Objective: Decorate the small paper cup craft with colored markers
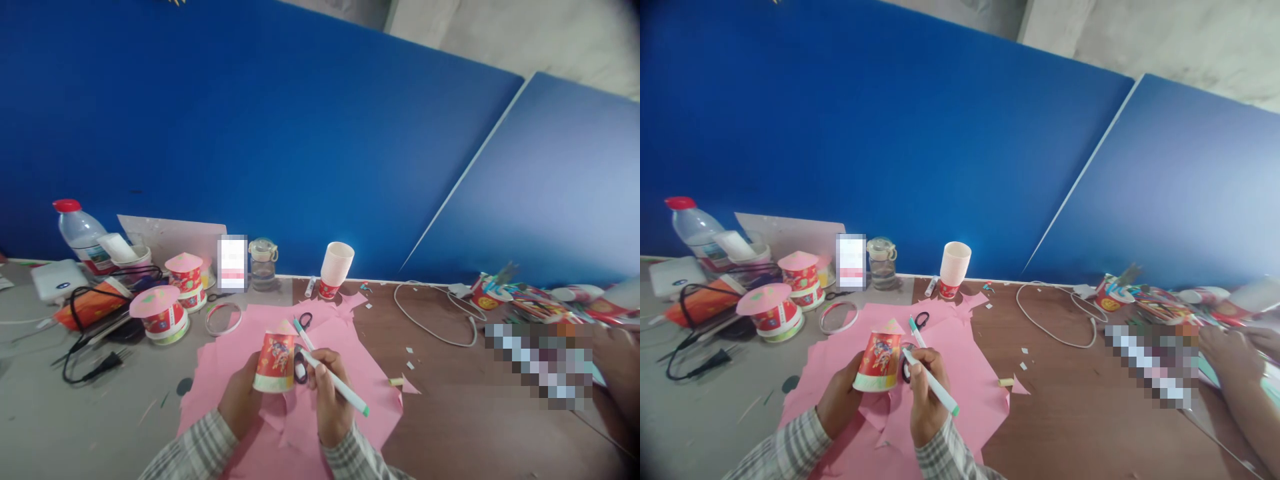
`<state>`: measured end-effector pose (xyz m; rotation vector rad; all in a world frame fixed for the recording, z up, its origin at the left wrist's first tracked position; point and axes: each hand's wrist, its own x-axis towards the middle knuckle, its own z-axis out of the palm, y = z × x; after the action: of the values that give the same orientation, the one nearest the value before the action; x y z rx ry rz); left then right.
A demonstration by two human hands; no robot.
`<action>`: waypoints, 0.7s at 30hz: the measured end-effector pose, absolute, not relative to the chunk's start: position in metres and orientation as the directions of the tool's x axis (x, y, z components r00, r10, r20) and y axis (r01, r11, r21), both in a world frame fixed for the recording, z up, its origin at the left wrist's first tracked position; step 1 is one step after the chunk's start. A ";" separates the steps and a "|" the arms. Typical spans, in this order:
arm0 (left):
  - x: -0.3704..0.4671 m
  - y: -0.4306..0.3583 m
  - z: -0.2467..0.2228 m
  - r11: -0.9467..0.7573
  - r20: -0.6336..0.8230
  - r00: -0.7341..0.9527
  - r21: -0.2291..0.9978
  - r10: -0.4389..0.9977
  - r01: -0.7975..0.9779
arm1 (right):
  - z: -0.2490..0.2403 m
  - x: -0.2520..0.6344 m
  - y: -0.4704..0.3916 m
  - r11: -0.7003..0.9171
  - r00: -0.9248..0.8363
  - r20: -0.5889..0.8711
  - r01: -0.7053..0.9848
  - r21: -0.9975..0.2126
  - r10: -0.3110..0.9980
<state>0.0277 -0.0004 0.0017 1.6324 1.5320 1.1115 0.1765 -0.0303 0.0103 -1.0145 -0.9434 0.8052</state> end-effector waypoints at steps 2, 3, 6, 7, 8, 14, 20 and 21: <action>0.028 0.000 0.002 -0.116 0.151 -0.042 0.882 0.988 0.457 | 0.012 0.176 -0.028 0.347 0.390 0.284 -0.100 -0.932 0.876; 0.028 0.000 0.003 -0.116 0.150 -0.039 0.883 0.988 0.456 | 0.012 0.176 -0.027 0.351 0.386 0.290 -0.095 -0.932 0.876; 0.027 0.001 0.000 -0.127 0.156 -0.029 0.889 0.987 0.441 | 0.013 0.178 -0.023 0.367 0.363 0.325 -0.051 -0.929 0.873; 0.027 0.002 -0.001 -0.129 0.157 -0.030 0.892 0.987 0.433 | 0.012 0.178 -0.022 0.376 0.355 0.343 -0.027 -0.926 0.869; 0.026 0.003 -0.003 -0.125 0.153 -0.033 0.896 0.988 0.426 | 0.012 0.179 -0.020 0.387 0.351 0.363 -0.001 -0.922 0.864; 0.025 0.009 -0.012 -0.117 0.157 -0.086 0.928 0.984 0.354 | 0.007 0.179 -0.012 0.457 0.298 0.465 0.102 -0.884 0.833; 0.025 0.014 -0.013 -0.098 0.139 -0.124 0.952 0.983 0.289 | 0.001 0.191 -0.007 0.525 0.176 0.600 0.337 -0.781 0.780; 0.025 0.014 -0.013 -0.092 0.133 -0.133 0.957 0.982 0.276 | -0.001 0.194 -0.006 0.525 0.168 0.607 0.359 -0.772 0.777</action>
<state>0.0249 0.0145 -0.0135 1.4232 1.4703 1.2668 0.1942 -0.0060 -0.0005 -1.0527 -1.4342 0.3929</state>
